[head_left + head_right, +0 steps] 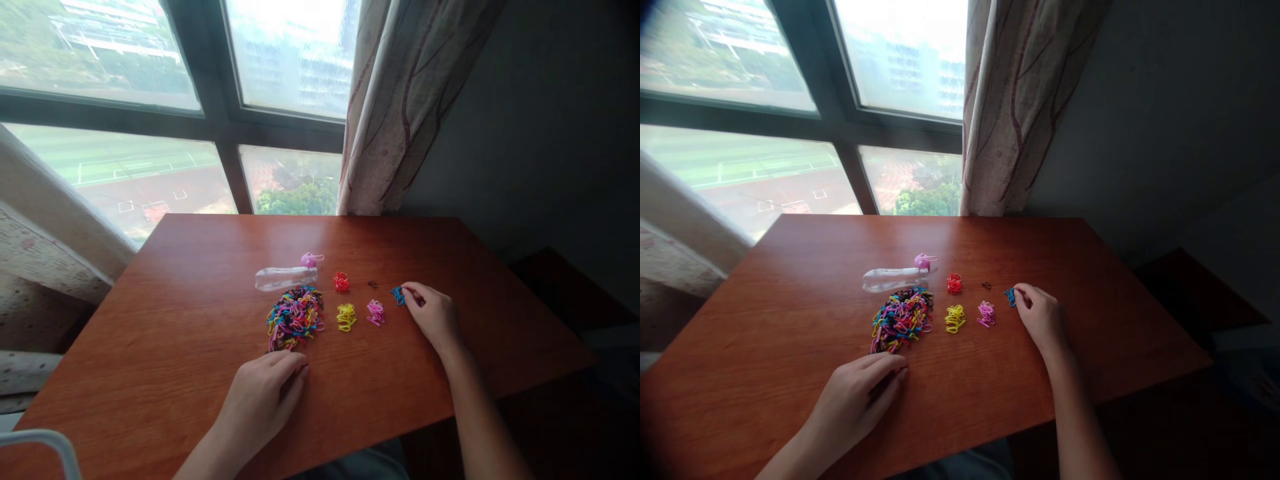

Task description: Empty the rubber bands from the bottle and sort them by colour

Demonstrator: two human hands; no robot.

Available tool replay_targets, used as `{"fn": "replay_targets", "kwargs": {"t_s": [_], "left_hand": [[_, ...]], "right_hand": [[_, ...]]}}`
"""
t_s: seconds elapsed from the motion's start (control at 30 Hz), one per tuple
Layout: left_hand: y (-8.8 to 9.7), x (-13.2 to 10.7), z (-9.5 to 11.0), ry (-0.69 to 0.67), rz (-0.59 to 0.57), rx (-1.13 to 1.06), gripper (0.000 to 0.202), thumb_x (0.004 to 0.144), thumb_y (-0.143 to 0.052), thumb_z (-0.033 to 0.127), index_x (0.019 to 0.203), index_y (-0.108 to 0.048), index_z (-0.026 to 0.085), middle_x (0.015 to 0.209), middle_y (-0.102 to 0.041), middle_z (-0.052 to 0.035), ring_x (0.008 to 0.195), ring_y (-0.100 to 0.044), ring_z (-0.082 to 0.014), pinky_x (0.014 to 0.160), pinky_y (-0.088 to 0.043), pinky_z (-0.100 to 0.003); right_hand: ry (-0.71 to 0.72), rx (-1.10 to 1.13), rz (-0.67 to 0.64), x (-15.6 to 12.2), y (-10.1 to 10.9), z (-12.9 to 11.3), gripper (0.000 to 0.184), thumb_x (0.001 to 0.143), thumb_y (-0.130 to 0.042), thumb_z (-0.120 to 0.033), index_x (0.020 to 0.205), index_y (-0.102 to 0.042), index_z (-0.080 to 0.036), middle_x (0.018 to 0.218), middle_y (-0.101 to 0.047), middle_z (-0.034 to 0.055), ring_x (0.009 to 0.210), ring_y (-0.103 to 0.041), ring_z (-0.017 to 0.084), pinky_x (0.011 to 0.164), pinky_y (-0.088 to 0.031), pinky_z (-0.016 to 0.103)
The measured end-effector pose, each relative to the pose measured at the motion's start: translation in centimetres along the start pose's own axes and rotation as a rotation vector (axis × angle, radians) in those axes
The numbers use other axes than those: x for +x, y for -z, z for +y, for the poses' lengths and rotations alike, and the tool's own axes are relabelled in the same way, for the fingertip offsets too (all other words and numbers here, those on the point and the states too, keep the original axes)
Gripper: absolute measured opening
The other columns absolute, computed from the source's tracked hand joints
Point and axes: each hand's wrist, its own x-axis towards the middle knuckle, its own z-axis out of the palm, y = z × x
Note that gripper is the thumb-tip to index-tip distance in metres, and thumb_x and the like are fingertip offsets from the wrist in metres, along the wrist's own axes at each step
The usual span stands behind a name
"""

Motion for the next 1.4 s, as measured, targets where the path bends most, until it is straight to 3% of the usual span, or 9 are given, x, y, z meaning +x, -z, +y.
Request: {"fn": "replay_targets", "kwargs": {"t_s": [0.1,0.2,0.4,0.53,1.13,1.4], "left_hand": [[0.0,0.1,0.0,0.004,0.015,-0.002,0.018,0.094,-0.045,0.022,0.092,-0.063,0.024,0.082,-0.071,-0.0001,0.070,-0.067,-0.0165,0.063,-0.050,-0.026],[0.0,0.0,0.0,0.003,0.042,0.000,0.018,0.093,-0.046,0.022,0.092,-0.064,0.024,0.082,-0.071,-0.0001,0.070,-0.068,-0.0162,0.063,-0.050,-0.025],[0.2,-0.4,-0.5,0.049,0.186,0.021,0.014,0.092,-0.051,0.025,0.094,-0.065,0.024,0.085,-0.074,0.0003,0.071,-0.070,-0.0156,0.063,-0.052,-0.024],[0.7,-0.7,-1.3,0.092,0.265,0.078,0.016,0.091,-0.052,0.027,0.097,-0.066,0.024,0.089,-0.076,0.0009,0.074,-0.071,-0.0160,0.065,-0.053,-0.024],[0.5,-0.1,-1.0,0.111,0.183,0.338,0.019,0.093,-0.049,0.036,0.092,-0.065,0.025,0.086,-0.076,0.0007,0.073,-0.073,-0.0180,0.059,-0.051,-0.025],[0.7,0.2,-0.7,0.104,0.173,0.299,0.021,0.095,-0.047,0.035,0.092,-0.065,0.024,0.087,-0.077,-0.0002,0.073,-0.073,-0.0192,0.060,-0.051,-0.026]], "right_hand": [[-0.014,0.063,0.048,-1.3,-0.2,-2.5,0.021,0.089,-0.055,-0.031,0.092,-0.073,-0.020,0.074,-0.071,0.0035,0.061,-0.064,0.017,0.059,-0.046,0.026],[-0.008,0.184,0.054,-3.0,-0.5,-5.7,0.019,0.091,-0.056,-0.030,0.092,-0.072,-0.020,0.080,-0.073,0.0041,0.064,-0.065,0.016,0.062,-0.048,0.024],[0.016,0.360,-0.095,-6.2,-2.1,-12.1,0.017,0.092,-0.052,-0.021,0.092,-0.070,-0.021,0.081,-0.072,0.0032,0.069,-0.066,0.016,0.065,-0.048,0.024],[0.027,0.398,-0.186,-7.3,-3.4,-14.8,0.016,0.089,-0.054,-0.017,0.091,-0.068,-0.022,0.077,-0.070,0.0018,0.070,-0.064,0.016,0.065,-0.045,0.024],[0.082,0.282,-0.252,-7.8,-3.9,-15.5,0.016,0.088,-0.054,-0.013,0.089,-0.067,-0.023,0.076,-0.068,0.0008,0.072,-0.062,0.016,0.070,-0.041,0.025],[0.072,0.285,-0.265,-7.7,-3.8,-15.6,0.016,0.088,-0.054,-0.013,0.088,-0.067,-0.023,0.077,-0.069,0.0007,0.073,-0.062,0.017,0.070,-0.041,0.026]]}}
